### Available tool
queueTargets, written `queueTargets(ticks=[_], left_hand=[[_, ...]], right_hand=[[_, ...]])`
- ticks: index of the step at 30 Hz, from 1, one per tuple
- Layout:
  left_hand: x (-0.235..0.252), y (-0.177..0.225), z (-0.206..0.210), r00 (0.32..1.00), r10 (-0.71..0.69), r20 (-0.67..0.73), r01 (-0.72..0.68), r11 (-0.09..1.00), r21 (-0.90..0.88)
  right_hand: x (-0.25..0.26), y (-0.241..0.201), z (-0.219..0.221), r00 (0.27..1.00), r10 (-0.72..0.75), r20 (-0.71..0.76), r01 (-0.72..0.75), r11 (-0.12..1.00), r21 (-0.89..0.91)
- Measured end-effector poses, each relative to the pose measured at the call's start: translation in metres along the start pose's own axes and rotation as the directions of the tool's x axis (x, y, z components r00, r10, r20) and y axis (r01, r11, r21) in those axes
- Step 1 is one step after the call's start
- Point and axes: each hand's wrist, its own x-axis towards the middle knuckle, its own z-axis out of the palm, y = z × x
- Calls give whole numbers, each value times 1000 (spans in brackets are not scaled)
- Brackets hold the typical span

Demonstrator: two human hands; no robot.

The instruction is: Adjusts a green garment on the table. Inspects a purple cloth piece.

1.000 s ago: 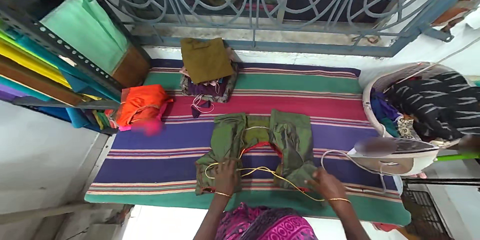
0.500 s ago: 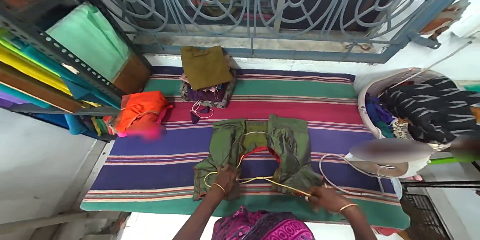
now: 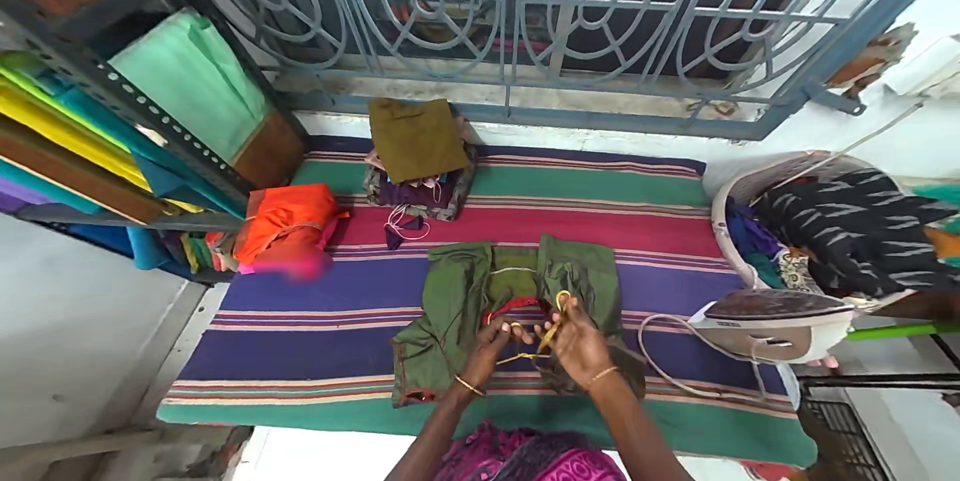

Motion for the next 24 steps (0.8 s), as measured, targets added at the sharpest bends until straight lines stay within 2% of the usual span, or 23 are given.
queueTargets(ticks=[2, 4, 10, 14, 16, 21, 24], left_hand=[[7, -12, 9, 994, -34, -99, 20, 990, -139], [12, -14, 16, 985, -91, -149, 67, 985, -162], [9, -26, 10, 977, -65, -203, 90, 989, 114], [5, -30, 13, 978, -84, -189, 108, 987, 122], [5, -28, 14, 985, -108, -137, 125, 984, 127], [5, -25, 12, 988, -151, -25, 153, 971, 181], [7, -24, 11, 981, -192, -23, 193, 970, 148]], right_hand=[[13, 7, 10, 1000, -6, 17, 8, 994, -112], [25, 17, 8, 996, -38, 77, 54, 972, -228], [43, 42, -25, 990, -65, 129, 121, 862, -492], [39, 53, -34, 993, -36, 109, 94, 801, -592], [38, 55, -32, 997, -16, 77, 61, 782, -620], [39, 59, -35, 990, -86, 108, 135, 779, -613], [36, 59, -35, 985, -114, 130, 171, 758, -629]])
